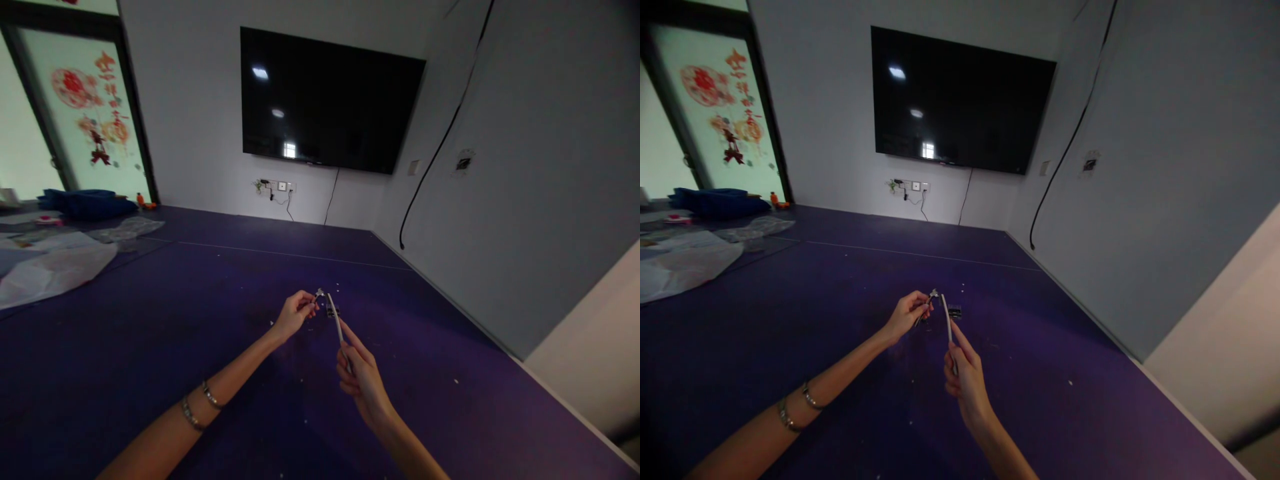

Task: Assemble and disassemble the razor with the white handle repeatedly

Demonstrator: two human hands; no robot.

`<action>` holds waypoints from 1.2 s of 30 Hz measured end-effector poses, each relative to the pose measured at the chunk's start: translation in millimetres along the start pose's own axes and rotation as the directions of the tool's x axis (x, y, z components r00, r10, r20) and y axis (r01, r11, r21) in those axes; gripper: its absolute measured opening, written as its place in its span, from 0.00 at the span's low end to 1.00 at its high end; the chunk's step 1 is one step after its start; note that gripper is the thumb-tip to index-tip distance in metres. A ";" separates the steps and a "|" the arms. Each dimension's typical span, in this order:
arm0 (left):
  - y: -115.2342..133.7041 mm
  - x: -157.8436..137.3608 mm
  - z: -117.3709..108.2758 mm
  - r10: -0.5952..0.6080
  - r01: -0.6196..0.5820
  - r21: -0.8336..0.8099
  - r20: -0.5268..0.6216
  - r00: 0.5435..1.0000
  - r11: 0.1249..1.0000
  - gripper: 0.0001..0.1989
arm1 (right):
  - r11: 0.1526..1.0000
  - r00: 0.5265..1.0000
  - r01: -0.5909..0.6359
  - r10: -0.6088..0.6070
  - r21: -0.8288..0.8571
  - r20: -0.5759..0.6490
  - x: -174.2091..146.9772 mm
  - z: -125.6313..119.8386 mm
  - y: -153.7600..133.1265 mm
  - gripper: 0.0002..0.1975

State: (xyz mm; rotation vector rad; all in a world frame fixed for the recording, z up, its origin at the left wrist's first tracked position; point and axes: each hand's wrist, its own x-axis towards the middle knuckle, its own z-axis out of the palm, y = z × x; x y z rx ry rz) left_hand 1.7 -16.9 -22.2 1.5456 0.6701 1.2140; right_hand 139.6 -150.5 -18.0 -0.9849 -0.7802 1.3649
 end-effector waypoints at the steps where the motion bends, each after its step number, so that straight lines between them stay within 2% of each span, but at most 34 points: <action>1: 0.6 -0.3 -0.5 0.000 0.000 -0.003 -0.004 1.000 1.000 0.03 | 1.000 1.000 0.008 -0.008 0.005 -0.008 -0.9 1.0 0.1 0.31; 18: 1.0 -0.8 -2.9 0.004 -0.004 0.035 0.000 1.000 0.999 0.04 | 0.998 0.999 0.042 -0.040 0.055 -0.037 -1.4 6.6 4.0 0.32; 25: 4.5 -0.6 -2.6 0.009 -0.007 0.038 -0.034 0.999 0.999 0.04 | 0.996 0.998 0.053 -0.049 0.076 -0.049 -2.4 9.6 10.9 0.32; 29: 4.4 -3.5 2.0 -0.014 0.014 0.012 -0.010 1.000 1.000 0.05 | 0.994 0.996 0.071 -0.067 0.087 -0.051 -1.0 11.5 9.9 0.31; 33: 6.1 -5.6 4.0 -0.041 0.041 0.007 -0.032 0.999 0.999 0.05 | 0.994 0.997 0.057 -0.050 0.096 -0.066 -5.1 14.2 14.2 0.31; 36: 6.6 -7.2 6.6 -0.073 0.073 -0.009 -0.033 0.997 0.997 0.07 | 0.989 0.993 0.097 -0.087 0.115 -0.085 -4.4 15.1 10.8 0.30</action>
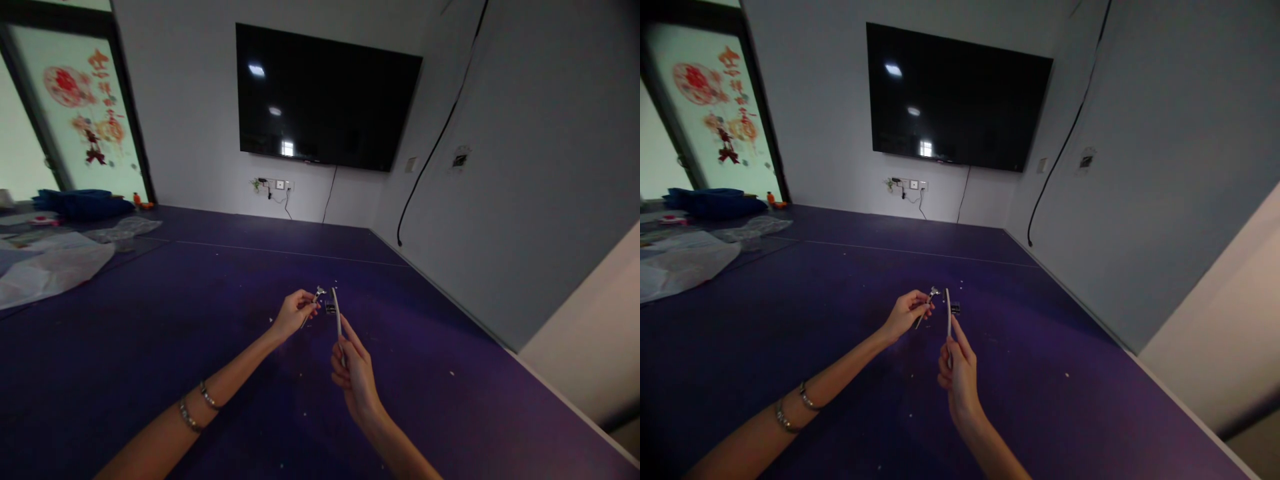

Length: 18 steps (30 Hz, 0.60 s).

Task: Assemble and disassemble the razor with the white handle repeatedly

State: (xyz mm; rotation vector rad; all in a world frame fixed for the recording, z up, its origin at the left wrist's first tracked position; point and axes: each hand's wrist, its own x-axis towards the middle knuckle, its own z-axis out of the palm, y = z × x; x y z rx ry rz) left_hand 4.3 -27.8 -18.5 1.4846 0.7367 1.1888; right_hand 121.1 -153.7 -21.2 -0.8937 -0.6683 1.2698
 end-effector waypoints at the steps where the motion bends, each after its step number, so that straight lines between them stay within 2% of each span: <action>1: -0.1 -0.9 1.6 -0.011 0.011 -0.006 0.005 1.000 1.000 0.07 | 1.000 1.000 0.013 -0.013 0.007 -0.003 1.0 0.5 -1.4 0.30; 5: -0.7 -5.2 8.4 -0.031 0.031 -0.030 0.001 1.000 0.999 0.09 | 1.000 1.000 0.003 -0.002 0.005 -0.009 0.3 2.8 3.2 0.30; 9: -0.7 -7.7 11.9 -0.042 0.040 -0.031 -0.053 0.998 0.999 0.09 | 0.999 1.000 -0.020 0.020 0.027 -0.020 -5.5 2.8 15.8 0.31; 14: -3.0 -10.3 16.4 -0.039 0.038 -0.036 -0.043 0.998 0.999 0.10 | 0.999 1.000 0.004 -0.003 0.050 -0.018 -0.9 2.4 9.8 0.30; 18: -4.0 -10.7 17.6 -0.039 0.037 -0.045 -0.057 0.998 0.998 0.10 | 0.997 0.999 -0.053 0.053 0.060 0.003 -7.4 4.1 12.9 0.29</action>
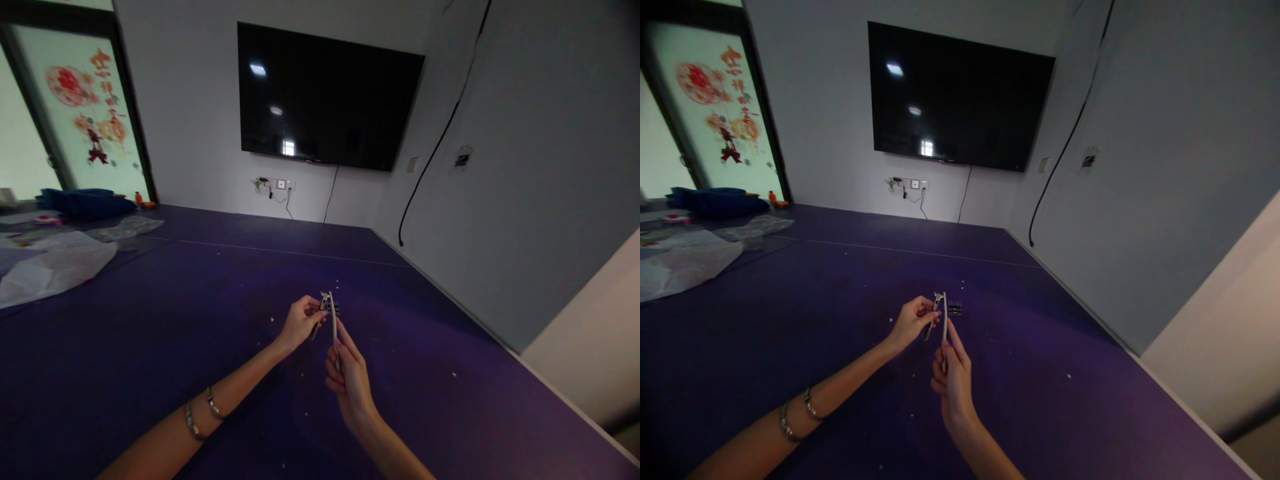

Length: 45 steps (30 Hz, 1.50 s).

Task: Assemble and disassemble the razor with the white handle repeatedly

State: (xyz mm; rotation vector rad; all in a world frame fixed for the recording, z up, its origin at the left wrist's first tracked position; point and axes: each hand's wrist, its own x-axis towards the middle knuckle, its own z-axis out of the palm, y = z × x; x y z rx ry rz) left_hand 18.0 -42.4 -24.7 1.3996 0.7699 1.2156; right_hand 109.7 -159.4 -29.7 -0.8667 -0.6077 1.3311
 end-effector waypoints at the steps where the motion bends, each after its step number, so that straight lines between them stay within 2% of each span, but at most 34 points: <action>1: 0.2 0.3 -0.3 0.002 -0.002 -0.004 -0.009 1.000 1.000 0.10 | 1.000 1.000 -0.017 0.017 0.003 -0.001 -2.8 0.3 2.2 0.29; 9: -0.2 -0.3 0.6 0.011 -0.011 -0.003 -0.015 1.000 1.000 0.11 | 0.999 1.000 0.026 -0.026 0.022 -0.007 -2.9 3.2 -8.5 0.28; 14: -4.0 0.6 -0.8 0.036 -0.036 -0.002 -0.013 0.999 0.999 0.10 | 1.000 1.000 -0.001 0.001 0.029 -0.015 -11.9 4.3 -0.5 0.29; 19: -4.3 -1.3 -0.2 0.029 -0.029 0.010 -0.020 0.999 1.000 0.08 | 0.999 0.999 0.040 -0.039 0.029 -0.026 -7.6 6.5 -3.5 0.30; 26: -3.4 0.3 -1.7 0.023 -0.023 0.000 -0.041 0.999 1.000 0.11 | 1.000 0.999 -0.017 0.018 0.015 -0.039 -17.3 9.8 9.6 0.30; 29: -1.3 3.8 -5.2 0.012 -0.014 -0.023 -0.060 0.998 1.000 0.11 | 1.000 1.000 -0.011 0.011 0.009 -0.003 -17.3 8.4 5.2 0.29; 33: 0.3 5.9 -7.0 0.018 -0.020 -0.039 -0.045 0.999 0.999 0.13 | 0.998 0.987 0.062 -0.066 0.027 0.145 10.4 4.5 -29.4 0.24; 38: -1.0 6.7 -8.5 0.165 -0.165 0.039 -0.002 0.986 0.986 0.10 | 0.976 0.946 0.217 -0.215 0.020 0.244 58.0 -3.2 -73.4 0.14; 41: -1.9 7.1 -10.4 0.197 -0.198 0.101 0.025 0.980 0.975 0.10 | 0.958 0.917 0.285 -0.272 -0.002 0.293 75.3 -8.0 -83.6 0.16; 45: -6.3 7.7 -11.6 0.197 -0.200 0.172 0.039 0.980 0.964 0.12 | 0.968 0.930 0.225 -0.179 -0.114 0.320 93.3 -21.7 -80.7 0.24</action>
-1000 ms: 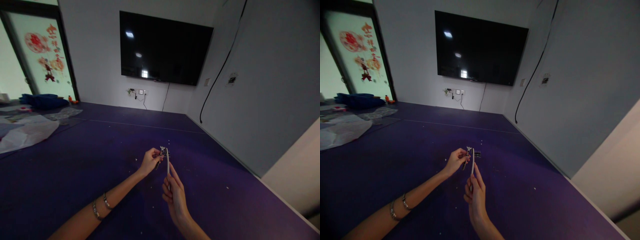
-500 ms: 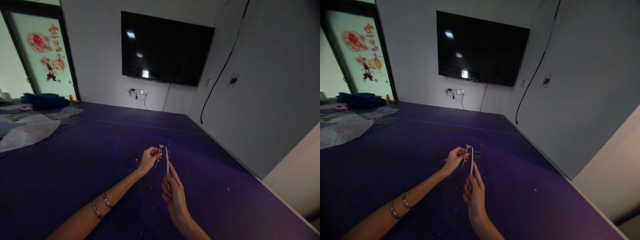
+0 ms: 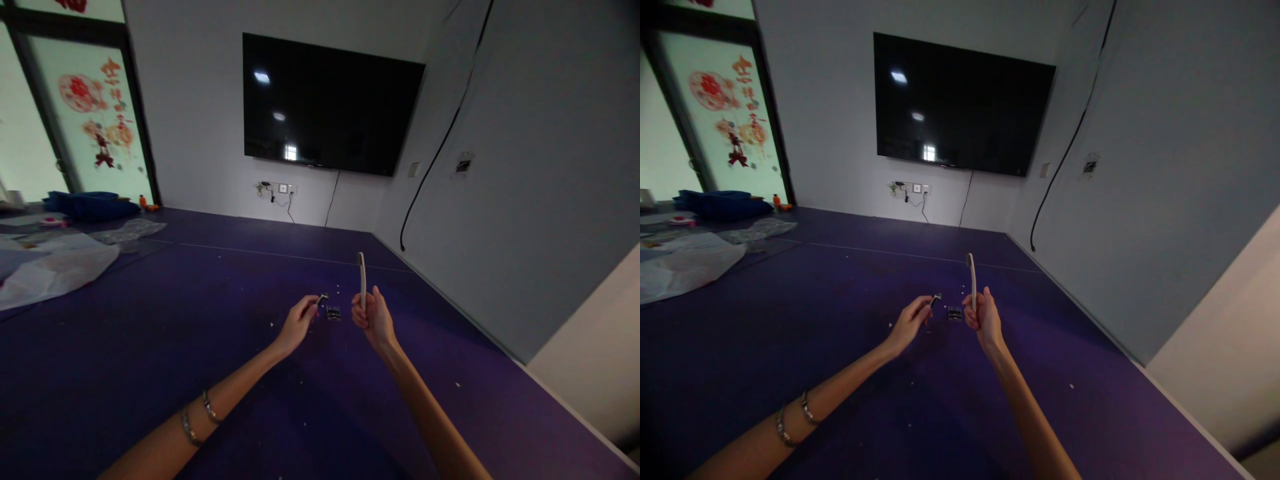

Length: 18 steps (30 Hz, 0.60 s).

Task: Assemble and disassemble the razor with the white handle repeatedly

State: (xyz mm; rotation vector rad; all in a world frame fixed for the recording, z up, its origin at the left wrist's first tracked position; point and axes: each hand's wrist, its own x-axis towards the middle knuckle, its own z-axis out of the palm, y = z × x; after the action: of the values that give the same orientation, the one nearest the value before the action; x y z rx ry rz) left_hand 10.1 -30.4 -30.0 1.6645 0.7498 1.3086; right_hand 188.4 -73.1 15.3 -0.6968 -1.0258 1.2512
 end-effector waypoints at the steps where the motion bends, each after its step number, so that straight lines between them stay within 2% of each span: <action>1: -1.7 -0.2 0.3 0.000 0.000 0.011 0.006 1.000 1.000 0.12 | 0.998 1.000 -0.027 0.026 -0.049 -0.013 2.7 -6.5 4.4 0.26; 3: -5.0 -0.5 0.8 0.005 -0.006 0.029 0.020 1.000 1.000 0.13 | 0.983 0.996 -0.047 0.033 -0.176 -0.081 8.4 -21.6 13.9 0.28; 6: -7.3 -0.5 1.0 -0.002 0.001 0.035 0.017 1.000 0.999 0.14 | 0.934 0.979 0.016 -0.086 -0.357 -0.183 16.7 -43.6 23.2 0.30; 9: -6.1 0.4 0.2 -0.036 0.036 -0.023 0.016 0.999 0.999 0.14 | 0.849 0.960 0.059 -0.191 -0.525 -0.202 23.0 -56.1 21.1 0.30; 14: -3.5 0.8 -0.3 -0.039 0.038 -0.057 -0.012 0.999 0.998 0.15 | 0.599 0.937 0.067 -0.313 -0.798 -0.156 25.1 -56.8 8.0 0.29; 18: -6.1 -1.0 2.9 -0.057 0.055 -0.088 -0.023 0.998 0.995 0.15 | 0.357 0.952 0.053 -0.301 -0.933 -0.061 21.0 -51.5 8.3 0.29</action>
State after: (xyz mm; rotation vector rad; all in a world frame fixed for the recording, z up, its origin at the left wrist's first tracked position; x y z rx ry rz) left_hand 13.0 -29.3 -36.2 1.5496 0.7391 1.3070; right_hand 231.5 -45.5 -8.1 -1.5162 -1.5600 0.2322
